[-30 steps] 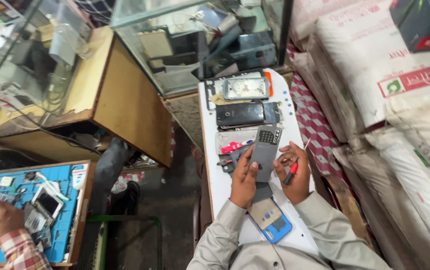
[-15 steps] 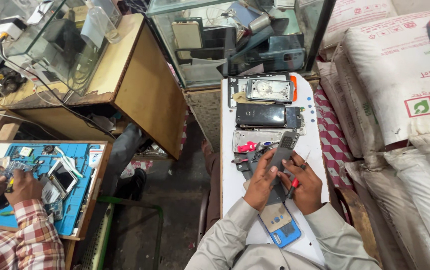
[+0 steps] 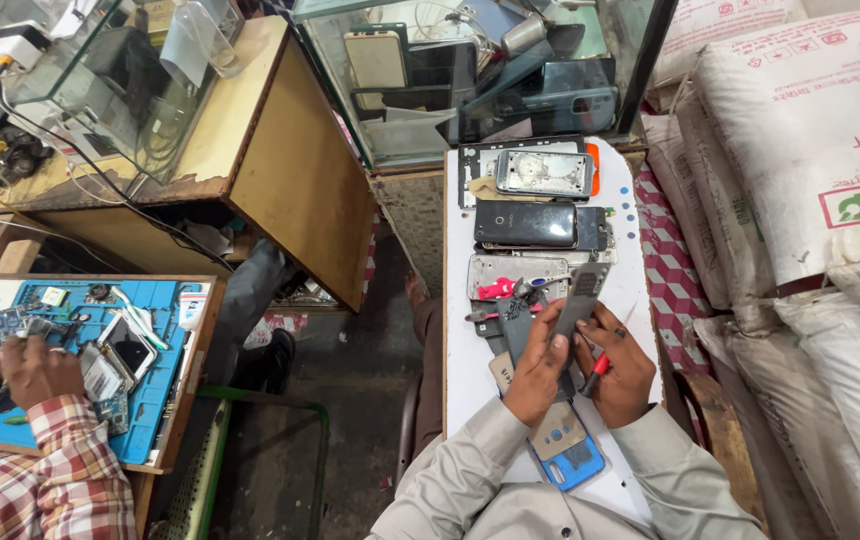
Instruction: The person uses a screwdriver to remove screws from the back cover of a grey smartphone. They carefully pry the cover open and remove it, placing it on the table. The person continues to work on the phone's internal components.
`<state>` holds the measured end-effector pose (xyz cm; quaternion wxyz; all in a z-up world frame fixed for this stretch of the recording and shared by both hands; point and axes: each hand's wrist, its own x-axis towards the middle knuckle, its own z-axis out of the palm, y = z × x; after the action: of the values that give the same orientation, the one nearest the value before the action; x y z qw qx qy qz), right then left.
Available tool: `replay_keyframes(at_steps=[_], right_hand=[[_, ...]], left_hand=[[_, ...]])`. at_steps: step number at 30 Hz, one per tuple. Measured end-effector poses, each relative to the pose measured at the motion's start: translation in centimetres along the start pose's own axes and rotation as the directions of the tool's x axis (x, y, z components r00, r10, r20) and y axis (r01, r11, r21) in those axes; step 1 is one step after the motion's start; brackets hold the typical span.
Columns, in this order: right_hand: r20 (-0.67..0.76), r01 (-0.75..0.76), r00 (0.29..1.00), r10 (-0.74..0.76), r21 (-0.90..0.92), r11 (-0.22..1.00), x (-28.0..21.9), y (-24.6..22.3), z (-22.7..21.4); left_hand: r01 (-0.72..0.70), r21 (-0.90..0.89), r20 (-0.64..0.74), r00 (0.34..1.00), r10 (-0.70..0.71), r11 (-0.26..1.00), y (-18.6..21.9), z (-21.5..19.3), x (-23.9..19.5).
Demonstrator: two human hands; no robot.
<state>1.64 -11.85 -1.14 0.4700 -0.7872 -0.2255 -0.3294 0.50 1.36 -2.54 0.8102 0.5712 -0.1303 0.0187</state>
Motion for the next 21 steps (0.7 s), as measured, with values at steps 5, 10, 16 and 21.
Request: replay_keyframes(at_steps=[5,10,16,21], right_hand=[[0.1,-0.048,0.994,0.044,0.043,0.998,0.3,-0.3,-0.2],[0.048,-0.001,0.999,0.002,-0.016,1.0,0.5,-0.7,-0.2],[0.037,0.018,0.999,-0.017,-0.034,0.999,-0.1,0.1,-0.1],[-0.012,-0.046,0.999,0.046,0.046,0.998,-0.2,0.6,0.2]], left_hand=[[0.196,-0.277,-0.018,0.978,-0.209,0.941,-0.2,-0.1,0.0],[0.14,-0.19,-0.059,0.986,-0.154,0.972,-1.6,-0.4,-0.2],[0.18,-0.123,-0.075,0.979,-0.19,0.976,-3.2,-0.7,-0.4],[-0.009,0.068,-0.036,0.999,0.011,0.998,-3.3,-0.3,-0.8]])
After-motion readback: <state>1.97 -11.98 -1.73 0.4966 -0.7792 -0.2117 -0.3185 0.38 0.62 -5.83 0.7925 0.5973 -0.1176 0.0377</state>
